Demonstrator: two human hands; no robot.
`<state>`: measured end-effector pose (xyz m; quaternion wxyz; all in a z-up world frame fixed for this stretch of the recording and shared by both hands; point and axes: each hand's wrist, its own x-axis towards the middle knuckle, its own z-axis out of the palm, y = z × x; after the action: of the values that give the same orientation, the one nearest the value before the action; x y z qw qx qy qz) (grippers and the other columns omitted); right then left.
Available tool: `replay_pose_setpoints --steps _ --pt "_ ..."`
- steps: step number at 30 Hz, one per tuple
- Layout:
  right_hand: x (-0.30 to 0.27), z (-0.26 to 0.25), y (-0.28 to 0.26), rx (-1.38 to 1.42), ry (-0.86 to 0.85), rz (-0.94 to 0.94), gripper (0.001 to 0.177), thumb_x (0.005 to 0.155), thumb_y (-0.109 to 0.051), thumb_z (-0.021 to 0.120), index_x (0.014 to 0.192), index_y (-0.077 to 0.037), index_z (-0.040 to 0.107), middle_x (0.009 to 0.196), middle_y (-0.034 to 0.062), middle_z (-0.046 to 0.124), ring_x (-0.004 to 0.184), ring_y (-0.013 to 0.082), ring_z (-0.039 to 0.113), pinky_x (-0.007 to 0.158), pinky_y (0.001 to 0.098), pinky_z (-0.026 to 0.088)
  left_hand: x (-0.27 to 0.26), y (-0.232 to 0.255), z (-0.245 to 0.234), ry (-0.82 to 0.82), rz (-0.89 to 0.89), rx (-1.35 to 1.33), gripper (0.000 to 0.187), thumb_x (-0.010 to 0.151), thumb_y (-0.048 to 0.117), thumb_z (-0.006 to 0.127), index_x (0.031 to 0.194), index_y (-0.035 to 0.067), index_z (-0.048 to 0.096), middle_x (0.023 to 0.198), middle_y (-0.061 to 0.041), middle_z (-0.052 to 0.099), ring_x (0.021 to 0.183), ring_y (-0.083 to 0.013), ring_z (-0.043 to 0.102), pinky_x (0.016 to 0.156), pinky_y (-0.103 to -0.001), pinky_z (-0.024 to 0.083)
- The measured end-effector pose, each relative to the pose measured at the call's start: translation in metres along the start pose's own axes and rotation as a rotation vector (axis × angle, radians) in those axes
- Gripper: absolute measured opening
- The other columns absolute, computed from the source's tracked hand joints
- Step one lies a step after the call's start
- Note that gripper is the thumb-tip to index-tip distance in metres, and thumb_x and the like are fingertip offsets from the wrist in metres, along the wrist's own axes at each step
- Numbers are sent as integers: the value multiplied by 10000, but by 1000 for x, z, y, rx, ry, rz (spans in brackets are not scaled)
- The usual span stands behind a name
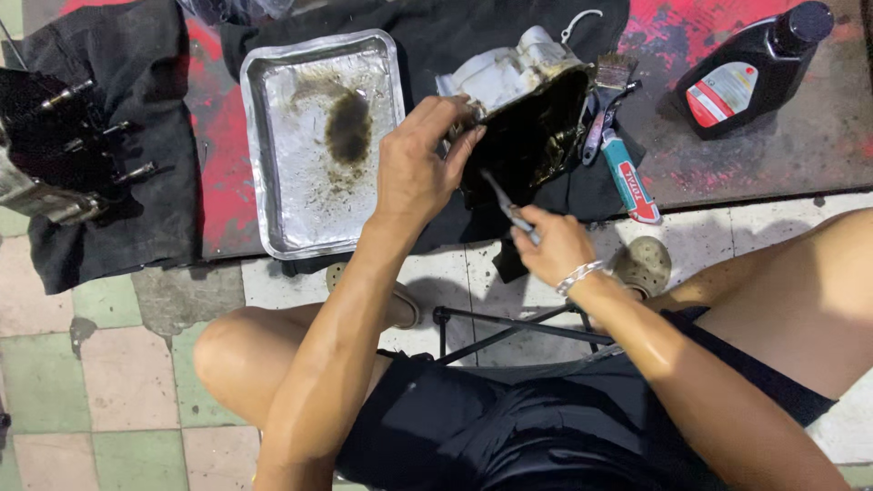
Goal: The person cleans the inside of a metallic engine casing using a toothbrush and a metal scraper. They scrape out dark sludge and deposit it into a nearby metal tray, then use the toothbrush to scrub the interior surfaces.
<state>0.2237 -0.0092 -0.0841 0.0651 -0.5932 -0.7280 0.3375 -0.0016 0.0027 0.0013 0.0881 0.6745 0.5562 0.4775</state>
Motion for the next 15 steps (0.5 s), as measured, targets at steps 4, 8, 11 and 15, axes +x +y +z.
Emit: replay_pose_setpoints --steps 4,8,11,15 --pt "-10 -28 -5 -38 70 -56 360 887 -292 722 1217 -150 723 633 180 645 574 340 635 564 436 470 1 -3 -6 -8 -29 75 258 942 124 776 1167 72 661 1104 -103 714 955 -342 715 773 -415 570" --pt "-30 -37 1 108 98 6 388 903 -305 704 1244 -121 683 605 105 659 503 219 608 505 375 450 6 -10 -12 -3 -77 155 396 909 163 798 1246 52 621 1050 -93 722 940 -349 693 776 -457 541" --pt "-37 -34 24 196 126 16 296 958 -276 688 1161 -61 690 660 76 704 543 169 597 513 331 450 12 -18 -19 -29 -85 163 433 890 166 812 1267 54 632 1081 -117 709 963 -356 689 795 -458 540" --pt "-26 -26 63 580 100 -82 205 1088 -176 588 1130 20 632 799 120 708 661 157 596 596 283 490 15 -26 -27 -96 -211 153 421 830 160 848 1206 63 687 1065 -159 674 930 -366 688 804 -459 544"
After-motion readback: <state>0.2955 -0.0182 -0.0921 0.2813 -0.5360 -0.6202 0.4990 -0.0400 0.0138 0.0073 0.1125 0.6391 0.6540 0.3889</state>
